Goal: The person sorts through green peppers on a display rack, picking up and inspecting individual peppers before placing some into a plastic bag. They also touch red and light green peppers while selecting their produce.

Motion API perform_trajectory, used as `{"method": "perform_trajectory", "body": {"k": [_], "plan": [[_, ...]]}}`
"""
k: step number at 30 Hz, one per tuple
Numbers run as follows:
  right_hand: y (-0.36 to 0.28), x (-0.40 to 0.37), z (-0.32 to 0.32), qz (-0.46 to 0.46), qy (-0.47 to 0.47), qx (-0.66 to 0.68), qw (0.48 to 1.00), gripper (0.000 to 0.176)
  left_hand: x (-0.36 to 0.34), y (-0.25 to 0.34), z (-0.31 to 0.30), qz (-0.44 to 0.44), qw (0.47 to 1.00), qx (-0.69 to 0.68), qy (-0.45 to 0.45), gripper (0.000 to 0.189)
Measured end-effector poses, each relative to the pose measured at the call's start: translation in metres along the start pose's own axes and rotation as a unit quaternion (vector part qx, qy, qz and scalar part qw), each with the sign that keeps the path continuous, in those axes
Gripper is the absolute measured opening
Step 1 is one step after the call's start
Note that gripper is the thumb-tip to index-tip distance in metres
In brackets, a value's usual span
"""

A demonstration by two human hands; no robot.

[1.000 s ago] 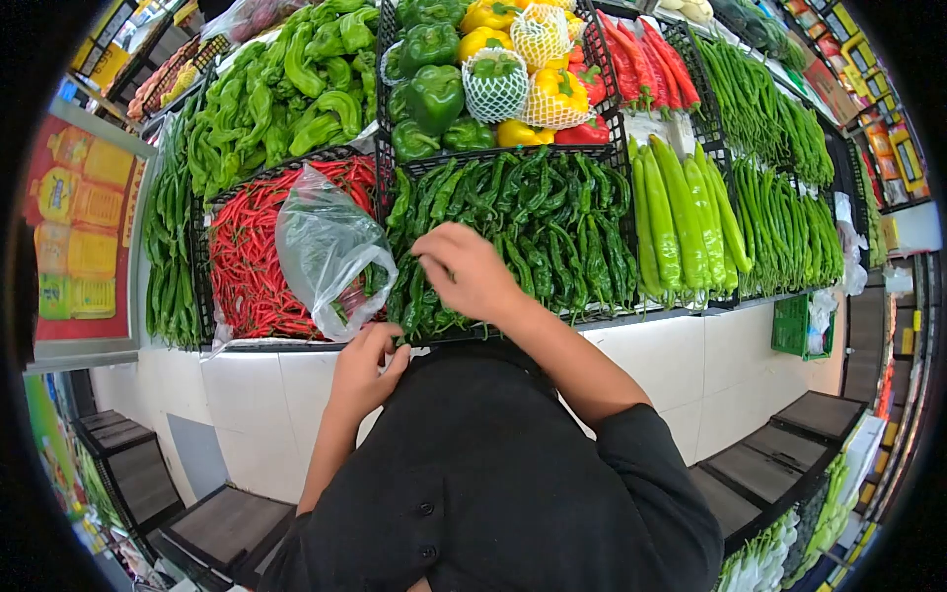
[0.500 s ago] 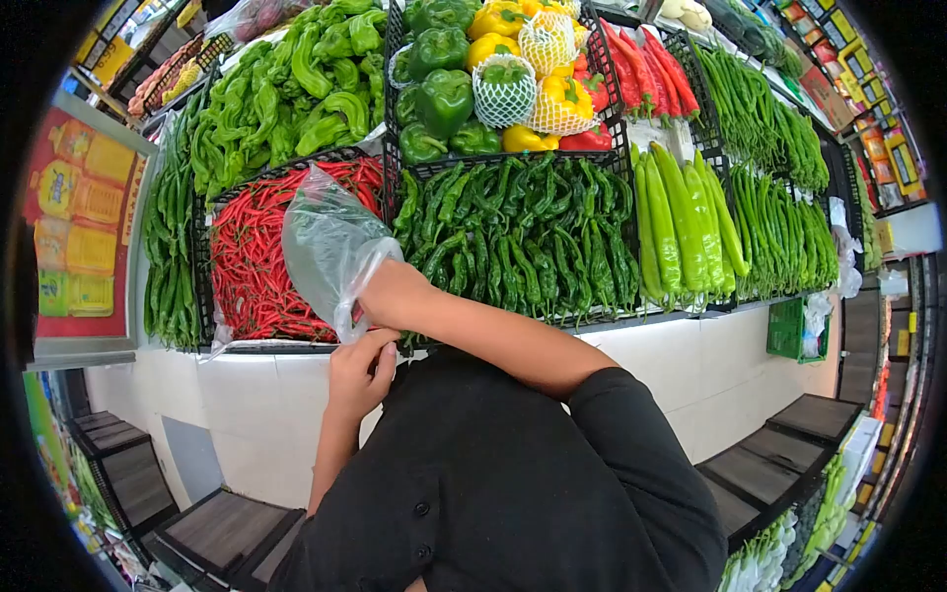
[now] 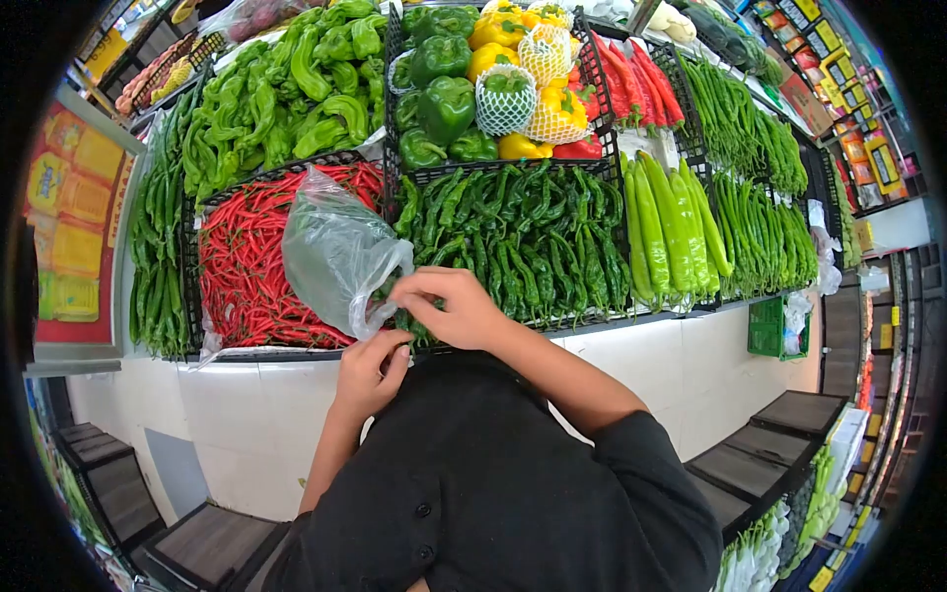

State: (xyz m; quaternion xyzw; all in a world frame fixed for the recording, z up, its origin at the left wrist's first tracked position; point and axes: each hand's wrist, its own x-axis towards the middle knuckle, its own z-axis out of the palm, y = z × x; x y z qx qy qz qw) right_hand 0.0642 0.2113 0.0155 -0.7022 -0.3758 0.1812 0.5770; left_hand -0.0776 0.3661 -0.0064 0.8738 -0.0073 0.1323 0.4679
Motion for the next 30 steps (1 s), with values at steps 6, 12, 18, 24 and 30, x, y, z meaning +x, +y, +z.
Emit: {"method": "perform_trajectory", "body": {"k": [6,12,18,24,30], "plan": [[-0.012,-0.056,-0.05,0.003,-0.031,0.038,0.999,0.01,0.004,0.004,0.012,-0.135,0.943,-0.294,-0.086,0.027],[-0.031,-0.082,-0.057,0.018,-0.168,-0.036,0.985,0.015,0.026,0.026,0.023,-0.205,0.877,-0.407,-0.149,0.032],[-0.016,-0.098,-0.071,0.061,-0.21,-0.007,0.976,0.017,0.037,0.018,0.042,-0.157,0.926,-0.265,-0.22,0.021],[-0.009,-0.092,-0.085,0.068,-0.092,-0.058,0.992,0.02,0.077,0.015,0.045,-0.031,0.982,0.006,-0.188,0.039],[-0.009,-0.062,-0.07,0.046,0.009,-0.11,0.993,0.041,0.077,0.017,0.041,-0.04,0.942,0.057,-0.327,0.032]]}}
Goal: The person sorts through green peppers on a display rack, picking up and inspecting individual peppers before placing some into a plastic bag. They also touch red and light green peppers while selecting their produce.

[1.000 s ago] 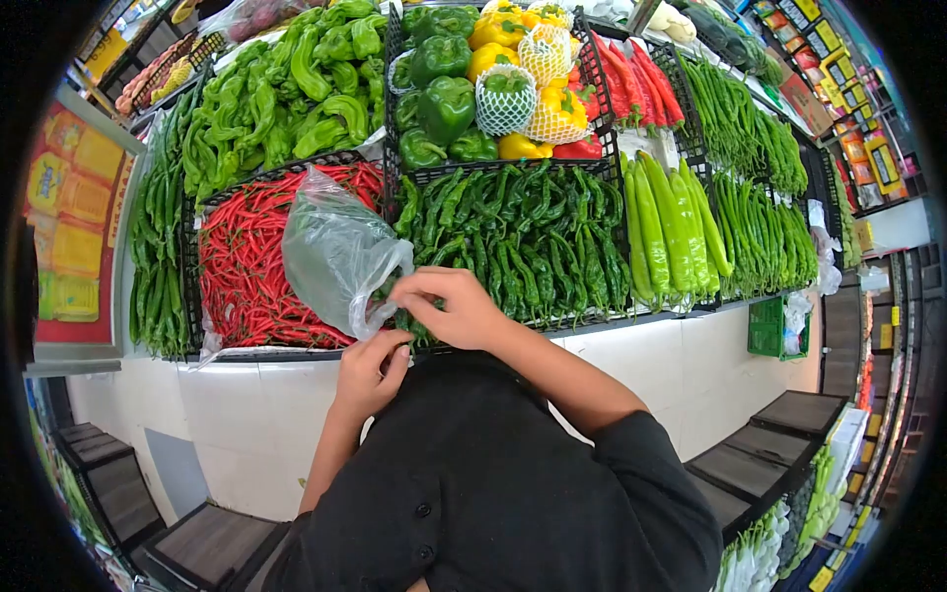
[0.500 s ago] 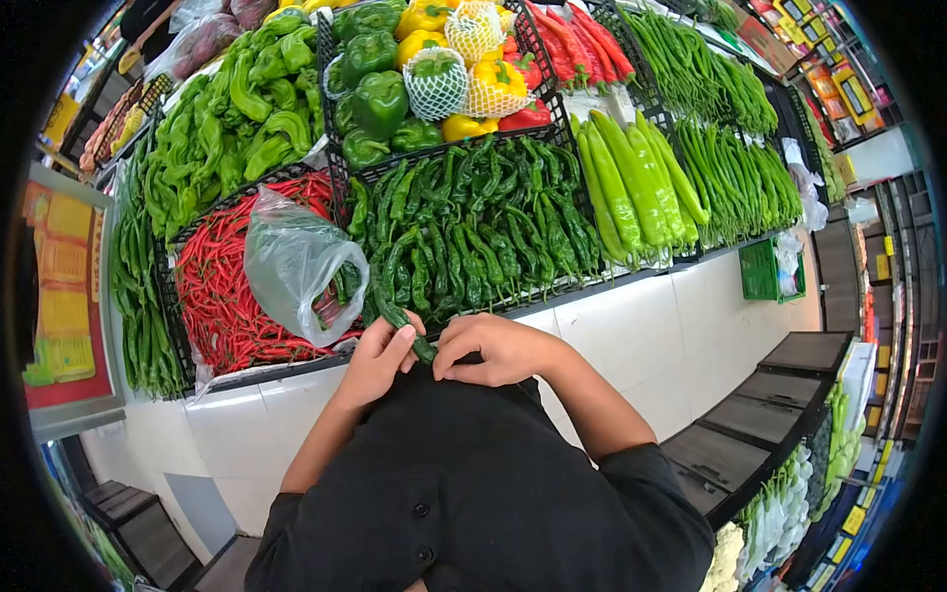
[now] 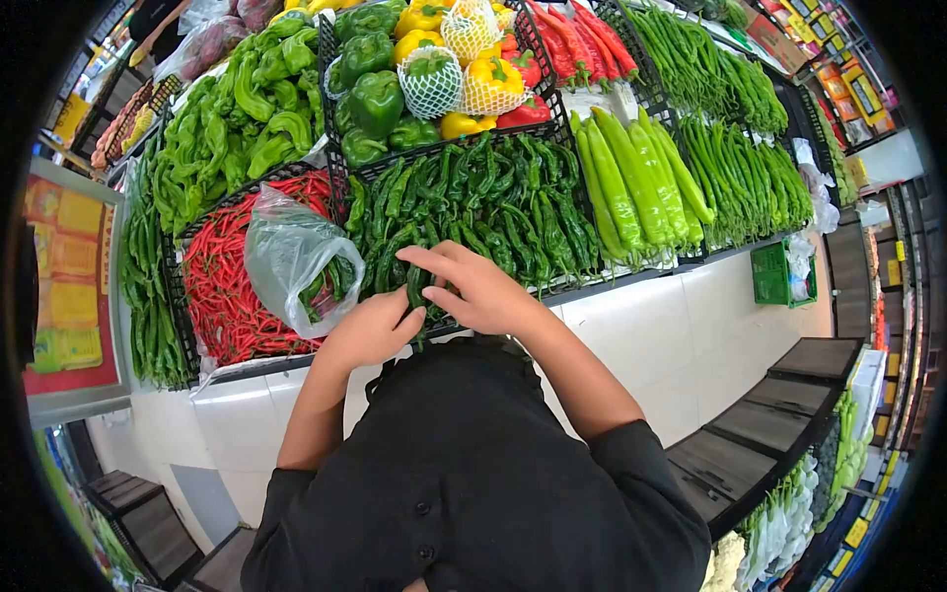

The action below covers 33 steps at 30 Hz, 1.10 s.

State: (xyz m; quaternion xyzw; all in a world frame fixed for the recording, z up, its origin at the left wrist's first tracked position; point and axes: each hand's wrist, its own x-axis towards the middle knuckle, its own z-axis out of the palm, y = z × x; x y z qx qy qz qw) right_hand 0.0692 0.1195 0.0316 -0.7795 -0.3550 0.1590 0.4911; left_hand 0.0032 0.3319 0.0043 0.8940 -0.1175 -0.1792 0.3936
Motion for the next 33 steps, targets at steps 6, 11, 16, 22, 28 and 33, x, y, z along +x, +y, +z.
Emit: {"method": "perform_trajectory", "body": {"k": [6,11,16,22,28,33], "plan": [[0.033,0.017,0.006,-0.064,-0.006,-0.128,0.99,0.04,-0.009,-0.009,0.007,0.004,0.999,-0.017,0.03,0.03],[0.038,0.036,0.006,-0.088,0.022,-0.192,0.977,0.028,-0.031,0.004,0.008,-0.071,0.987,-0.049,0.134,0.032],[0.065,0.062,0.016,-0.097,0.01,-0.248,0.964,0.024,-0.05,0.003,0.018,-0.121,0.97,-0.033,0.207,0.044],[0.077,0.073,0.024,-0.085,-0.01,-0.311,0.947,0.021,-0.046,-0.01,0.031,-0.078,0.962,0.022,0.26,0.033],[0.075,0.069,0.029,-0.074,-0.019,-0.312,0.947,0.022,-0.044,-0.008,0.035,-0.095,0.96,0.04,0.259,0.024],[0.075,0.066,0.032,-0.083,-0.011,-0.301,0.95,0.024,-0.046,-0.01,0.033,-0.09,0.958,0.032,0.269,0.023]]}}
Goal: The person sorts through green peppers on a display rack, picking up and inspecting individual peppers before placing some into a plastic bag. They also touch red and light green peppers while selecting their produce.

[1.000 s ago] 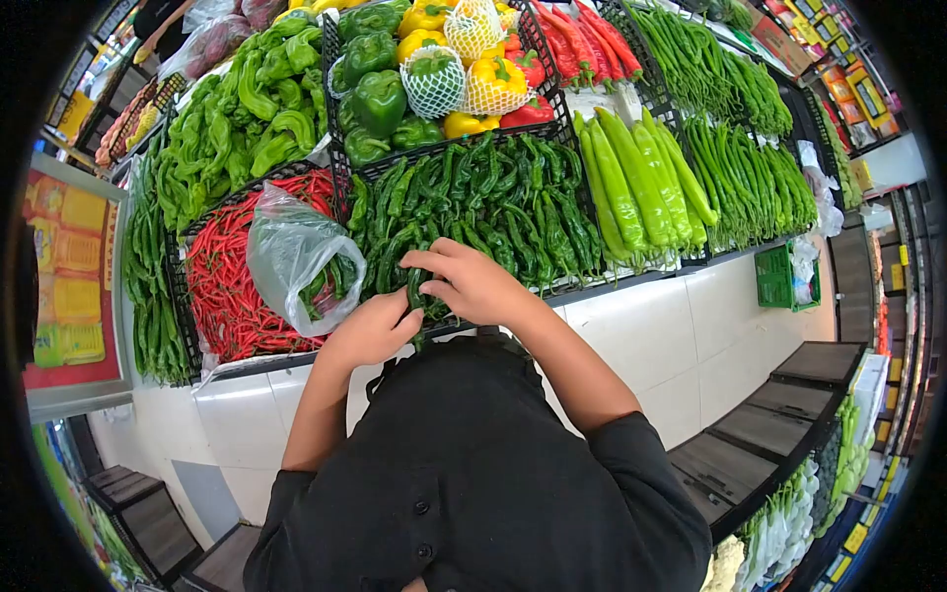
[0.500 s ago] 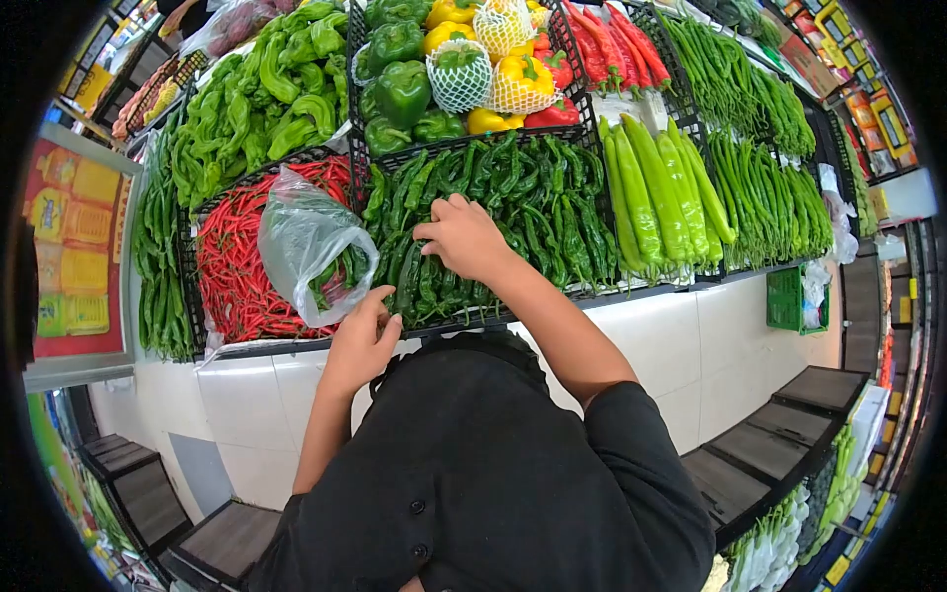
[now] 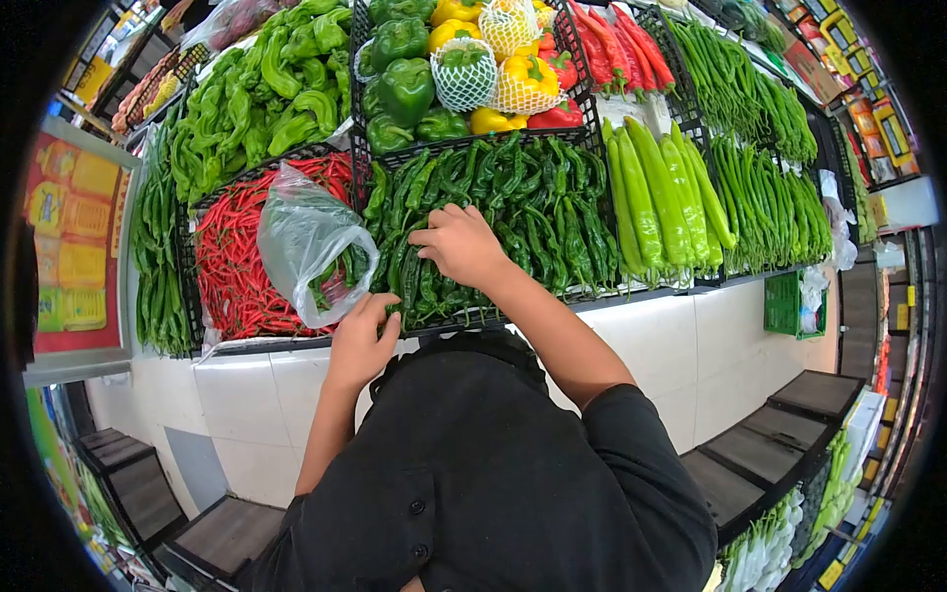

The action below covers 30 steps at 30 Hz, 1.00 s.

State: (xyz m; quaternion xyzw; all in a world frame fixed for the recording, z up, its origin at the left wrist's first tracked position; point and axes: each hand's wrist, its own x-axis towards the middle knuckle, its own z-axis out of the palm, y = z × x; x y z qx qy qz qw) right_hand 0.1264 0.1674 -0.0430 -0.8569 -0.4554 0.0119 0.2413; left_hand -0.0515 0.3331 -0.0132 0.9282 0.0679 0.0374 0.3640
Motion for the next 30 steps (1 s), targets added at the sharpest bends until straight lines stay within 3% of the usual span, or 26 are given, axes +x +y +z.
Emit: {"method": "perform_trajectory", "body": {"k": [7,27,30], "plan": [[-0.002,-0.003,0.002,0.0,0.022,0.006,1.0,0.023,-0.008,-0.001,-0.01,-0.05,0.998,0.001,-0.026,0.025],[-0.01,-0.008,0.003,-0.047,-0.029,0.023,0.998,0.015,-0.011,-0.018,0.013,-0.006,0.999,-0.014,0.045,0.031],[-0.017,-0.007,-0.005,-0.068,0.001,0.052,0.996,0.014,-0.013,-0.015,0.01,-0.012,0.999,-0.012,0.043,0.031]]}}
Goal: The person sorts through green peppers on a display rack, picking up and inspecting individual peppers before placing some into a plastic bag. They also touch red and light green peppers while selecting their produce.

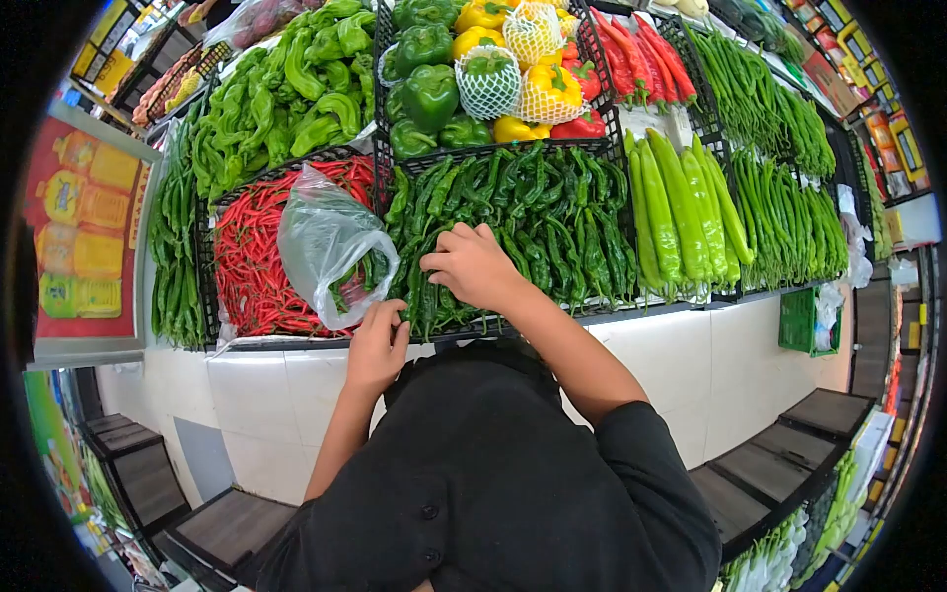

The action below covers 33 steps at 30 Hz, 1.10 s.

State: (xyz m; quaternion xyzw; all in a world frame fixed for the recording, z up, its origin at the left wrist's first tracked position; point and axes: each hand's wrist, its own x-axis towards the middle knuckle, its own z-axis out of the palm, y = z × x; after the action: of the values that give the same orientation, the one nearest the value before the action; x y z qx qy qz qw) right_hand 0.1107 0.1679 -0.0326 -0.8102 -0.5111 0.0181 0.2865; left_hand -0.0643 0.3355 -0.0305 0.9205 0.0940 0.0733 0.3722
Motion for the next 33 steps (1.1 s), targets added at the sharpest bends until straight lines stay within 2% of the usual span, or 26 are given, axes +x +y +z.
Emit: {"method": "perform_trajectory", "body": {"k": [2,4,7,8,12,15,19,20,23,28,31,33], "plan": [[-0.009,0.006,-0.009,-0.024,0.031,0.055,0.998,0.015,-0.003,0.005,-0.006,-0.008,1.0,-0.001,-0.001,0.03],[-0.024,0.017,-0.013,-0.056,0.072,0.142,0.986,0.017,-0.007,0.007,-0.015,0.02,1.0,-0.004,0.014,0.028],[-0.054,0.032,-0.009,-0.084,0.048,0.157,0.983,0.017,-0.013,0.014,-0.029,0.014,1.0,0.0,0.006,0.025],[-0.056,0.038,0.002,-0.081,0.018,0.129,0.988,0.028,-0.014,0.014,-0.031,0.004,1.0,0.004,-0.001,0.024],[-0.066,0.063,0.028,-0.033,-0.089,0.023,0.995,0.046,-0.016,0.008,-0.035,0.01,1.0,0.009,-0.001,0.022],[-0.069,0.082,0.047,0.024,-0.052,0.03,0.998,0.045,-0.019,0.006,-0.036,0.023,1.0,0.0,-0.006,0.021],[-0.067,0.098,0.059,-0.021,-0.052,-0.125,0.991,0.04,-0.021,-0.001,-0.038,0.032,0.999,-0.014,-0.016,0.02],[-0.069,0.099,0.065,-0.01,-0.02,-0.138,0.99,0.036,-0.02,-0.003,-0.039,0.034,0.999,-0.022,-0.018,0.02],[-0.088,0.116,0.049,0.1,-0.164,-0.089,0.977,0.035,-0.017,-0.008,-0.044,0.045,0.998,-0.04,-0.016,0.022],[-0.056,0.111,0.088,0.011,-0.01,-0.078,0.997,0.038,-0.013,-0.022,-0.055,0.085,0.993,-0.033,0.075,0.036],[-0.056,0.112,0.077,0.006,-0.019,-0.004,1.0,0.037,-0.011,-0.031,-0.062,0.099,0.986,-0.028,0.134,0.047],[-0.058,0.115,0.081,-0.024,0.032,0.007,0.999,0.033,-0.004,-0.03,-0.066,0.109,0.974,-0.069,0.187,0.054]]}}
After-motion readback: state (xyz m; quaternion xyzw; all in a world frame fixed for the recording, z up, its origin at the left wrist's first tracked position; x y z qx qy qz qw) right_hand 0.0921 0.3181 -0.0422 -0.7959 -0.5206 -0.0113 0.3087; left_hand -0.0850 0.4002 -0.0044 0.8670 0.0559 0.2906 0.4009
